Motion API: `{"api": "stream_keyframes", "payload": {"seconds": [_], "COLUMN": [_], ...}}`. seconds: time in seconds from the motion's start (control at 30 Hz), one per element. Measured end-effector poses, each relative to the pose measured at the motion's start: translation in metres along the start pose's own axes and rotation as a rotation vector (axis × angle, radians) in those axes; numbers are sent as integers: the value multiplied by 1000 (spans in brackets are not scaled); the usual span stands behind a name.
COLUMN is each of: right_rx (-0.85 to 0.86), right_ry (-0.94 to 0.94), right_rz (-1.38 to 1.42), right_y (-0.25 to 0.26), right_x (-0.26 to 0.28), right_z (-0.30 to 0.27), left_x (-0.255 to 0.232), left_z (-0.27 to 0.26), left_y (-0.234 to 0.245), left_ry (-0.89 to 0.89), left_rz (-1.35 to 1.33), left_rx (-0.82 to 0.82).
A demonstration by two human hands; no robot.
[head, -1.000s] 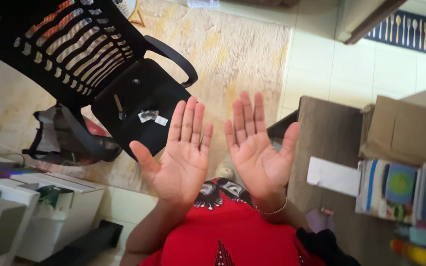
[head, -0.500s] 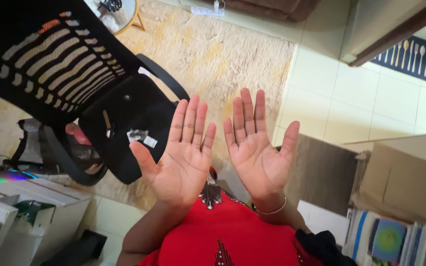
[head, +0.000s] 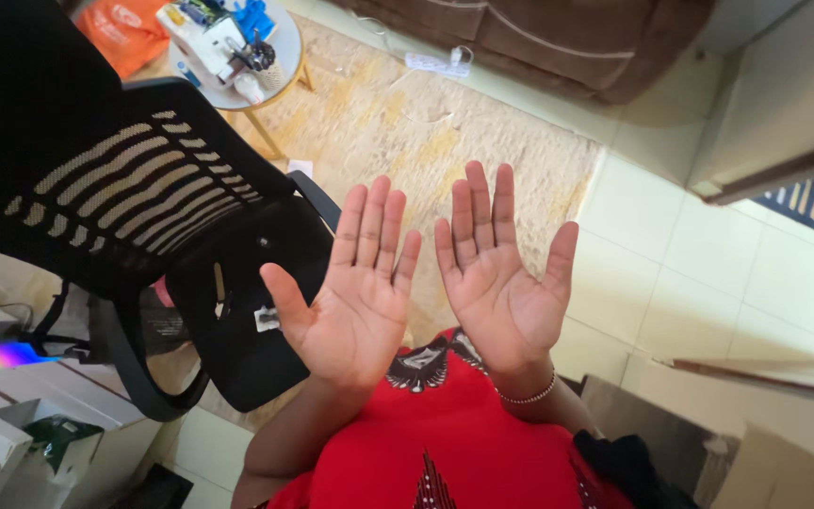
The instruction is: The person sorts various household items, including a bible, electronic boxes, and stationery, by placing them into a desk drawer and a plastic container.
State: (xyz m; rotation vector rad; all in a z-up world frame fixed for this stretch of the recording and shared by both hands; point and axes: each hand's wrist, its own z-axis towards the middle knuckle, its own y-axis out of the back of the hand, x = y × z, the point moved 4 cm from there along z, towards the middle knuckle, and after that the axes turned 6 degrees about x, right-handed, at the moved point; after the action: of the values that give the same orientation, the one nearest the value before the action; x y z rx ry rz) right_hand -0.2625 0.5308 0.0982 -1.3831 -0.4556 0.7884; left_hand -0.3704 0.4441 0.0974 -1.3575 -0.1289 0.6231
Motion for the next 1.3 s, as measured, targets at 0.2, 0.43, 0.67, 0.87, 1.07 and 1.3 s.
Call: {"api": "stream_keyframes", "payload": {"seconds": [0.2, 0.43, 0.67, 0.87, 1.07, 1.3], "right_rx": [-56, -88, -130, -222, -239, -208], "right_ry": [-69, -222, -332, -392, -389, -469], "right_rz": [19, 10, 29, 137, 120, 82], "right_y": [12, 23, 19, 36, 61, 84], "right_x": [31, 83, 135, 151, 149, 112], "right_z": [78, 188, 288, 352, 428, 528], "left_x": [8, 33, 61, 57, 28, -36], "left_z": [66, 161, 251, 295, 351, 426], "left_y": [19, 42, 49, 67, 98, 138], "left_ry": [-67, -221, -321, -435, -497, -582], "left_rz": [16, 48, 56, 125, 148, 160], "left_rx": [-67, -113, -170, -239, -252, -222]}}
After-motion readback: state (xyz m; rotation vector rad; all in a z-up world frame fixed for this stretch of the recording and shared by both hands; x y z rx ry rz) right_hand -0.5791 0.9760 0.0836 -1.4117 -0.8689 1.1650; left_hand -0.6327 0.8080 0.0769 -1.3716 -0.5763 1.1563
